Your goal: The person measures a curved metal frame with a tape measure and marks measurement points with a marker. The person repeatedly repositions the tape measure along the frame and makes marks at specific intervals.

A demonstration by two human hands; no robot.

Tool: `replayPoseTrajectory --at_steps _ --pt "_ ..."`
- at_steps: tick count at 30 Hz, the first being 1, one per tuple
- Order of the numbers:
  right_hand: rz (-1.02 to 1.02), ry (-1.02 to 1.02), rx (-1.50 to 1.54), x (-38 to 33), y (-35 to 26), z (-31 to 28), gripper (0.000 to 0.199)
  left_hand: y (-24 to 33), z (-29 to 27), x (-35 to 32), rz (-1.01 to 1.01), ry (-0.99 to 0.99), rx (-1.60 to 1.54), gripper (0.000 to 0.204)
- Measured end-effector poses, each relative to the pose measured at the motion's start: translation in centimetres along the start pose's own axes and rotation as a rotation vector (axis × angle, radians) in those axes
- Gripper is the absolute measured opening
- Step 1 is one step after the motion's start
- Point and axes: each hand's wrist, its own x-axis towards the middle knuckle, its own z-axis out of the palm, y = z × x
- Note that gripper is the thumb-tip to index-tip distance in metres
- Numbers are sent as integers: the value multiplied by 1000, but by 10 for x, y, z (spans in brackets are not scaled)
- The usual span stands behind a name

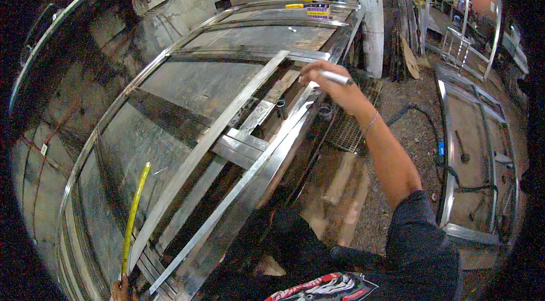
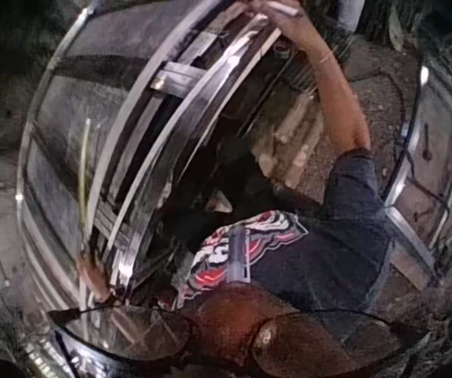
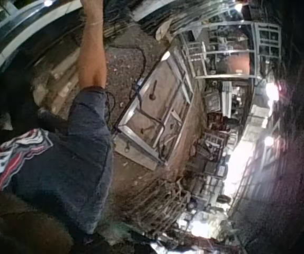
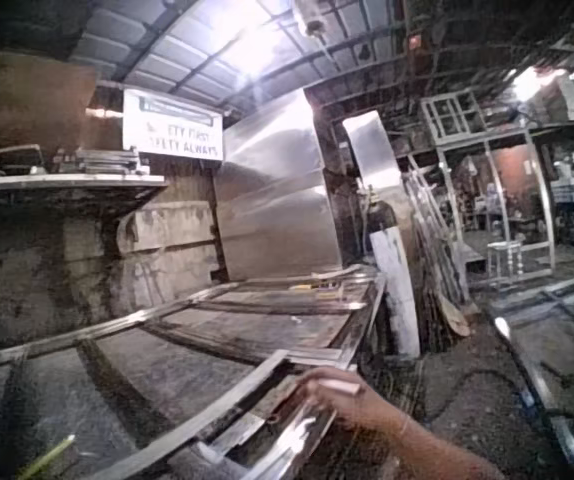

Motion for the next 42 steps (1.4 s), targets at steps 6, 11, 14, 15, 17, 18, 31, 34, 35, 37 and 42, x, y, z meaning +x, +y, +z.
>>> replayPoseTrajectory --at_steps 6,11,14,15,17,18,31,34,35,37,42 --pt "77 323 466 25 -4 -58 37 10 -5 5 -29 -12 -64 47" --pt "32 300 602 26 -7 -63 21 8 0 3 -6 13 -136 46" --pt "17 318 401 27 -10 -59 21 10 0 5 -41 21 -95 47" --pt "22 309 284 27 -7 -60 23 13 -1 7 -64 15 -65 48" --pt "-1 321 214 31 -2 -59 31 12 -4 6 -69 8 -44 48" --pt "-5 368 223 33 -1 -62 33 10 -6 7 -68 4 -37 49" --pt "85 258 -19 41 16 -37 37 1 2 3 11 54 114 52" --pt "78 196 -99 37 21 -33 34 14 -6 6 -20 63 70 54" --pt "47 180 -100 37 22 -34 34 17 -9 7 -16 77 44 54" --pt "8 151 -103 37 25 -34 33 26 -17 10 -16 80 3 56" --pt "-170 86 -281 41 41 -39 36 30 -24 14 -5 52 -21 61"
